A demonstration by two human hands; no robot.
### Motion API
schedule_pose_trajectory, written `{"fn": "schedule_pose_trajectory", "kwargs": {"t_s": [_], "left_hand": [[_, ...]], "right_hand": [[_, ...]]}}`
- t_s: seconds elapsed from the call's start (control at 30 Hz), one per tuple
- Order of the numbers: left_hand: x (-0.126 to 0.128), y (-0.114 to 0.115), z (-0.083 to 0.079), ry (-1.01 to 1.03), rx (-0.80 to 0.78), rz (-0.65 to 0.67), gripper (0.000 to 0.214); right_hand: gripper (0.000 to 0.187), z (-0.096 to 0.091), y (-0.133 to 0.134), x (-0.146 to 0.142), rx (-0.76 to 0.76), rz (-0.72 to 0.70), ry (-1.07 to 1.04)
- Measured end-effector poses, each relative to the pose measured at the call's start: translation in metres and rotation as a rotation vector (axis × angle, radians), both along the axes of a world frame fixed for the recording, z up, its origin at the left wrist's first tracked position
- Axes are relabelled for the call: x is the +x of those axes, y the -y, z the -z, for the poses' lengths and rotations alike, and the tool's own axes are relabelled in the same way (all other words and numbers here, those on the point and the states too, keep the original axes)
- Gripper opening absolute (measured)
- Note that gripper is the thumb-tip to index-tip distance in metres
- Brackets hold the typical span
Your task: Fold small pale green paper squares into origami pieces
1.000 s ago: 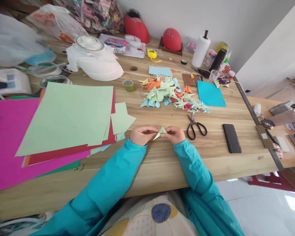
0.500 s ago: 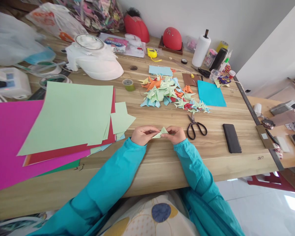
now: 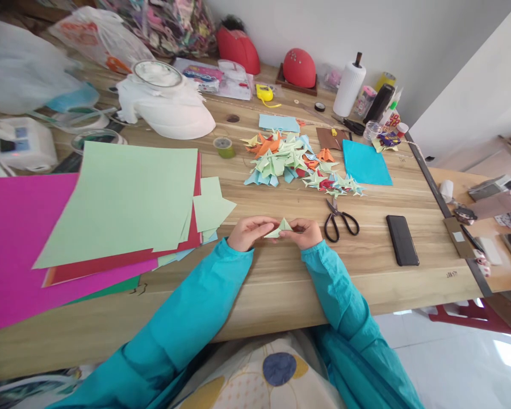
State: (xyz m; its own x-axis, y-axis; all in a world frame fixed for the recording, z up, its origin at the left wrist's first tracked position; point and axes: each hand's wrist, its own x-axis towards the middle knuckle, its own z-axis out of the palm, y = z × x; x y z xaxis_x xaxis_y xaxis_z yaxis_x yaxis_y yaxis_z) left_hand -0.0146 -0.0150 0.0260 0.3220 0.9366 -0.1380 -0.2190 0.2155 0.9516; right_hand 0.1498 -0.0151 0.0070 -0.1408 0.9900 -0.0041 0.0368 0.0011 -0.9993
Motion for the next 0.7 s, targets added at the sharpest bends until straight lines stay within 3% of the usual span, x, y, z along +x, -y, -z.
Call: {"fn": "schedule_pose_trajectory", "kwargs": {"t_s": [0.23, 0.7], "left_hand": [[0.0061, -0.0001, 0.0058, -0.071, -0.014, -0.025, 0.031], [0.0108, -0.0002, 0.0088, -0.068, -0.036, -0.101, 0.034]], "right_hand": [[0.023, -0.0017, -0.0008, 0.0023, 0.027, 0.028, 0.053], [0.034, -0.0044, -0.0006, -0.0026, -0.032, 0.058, 0.004]]}}
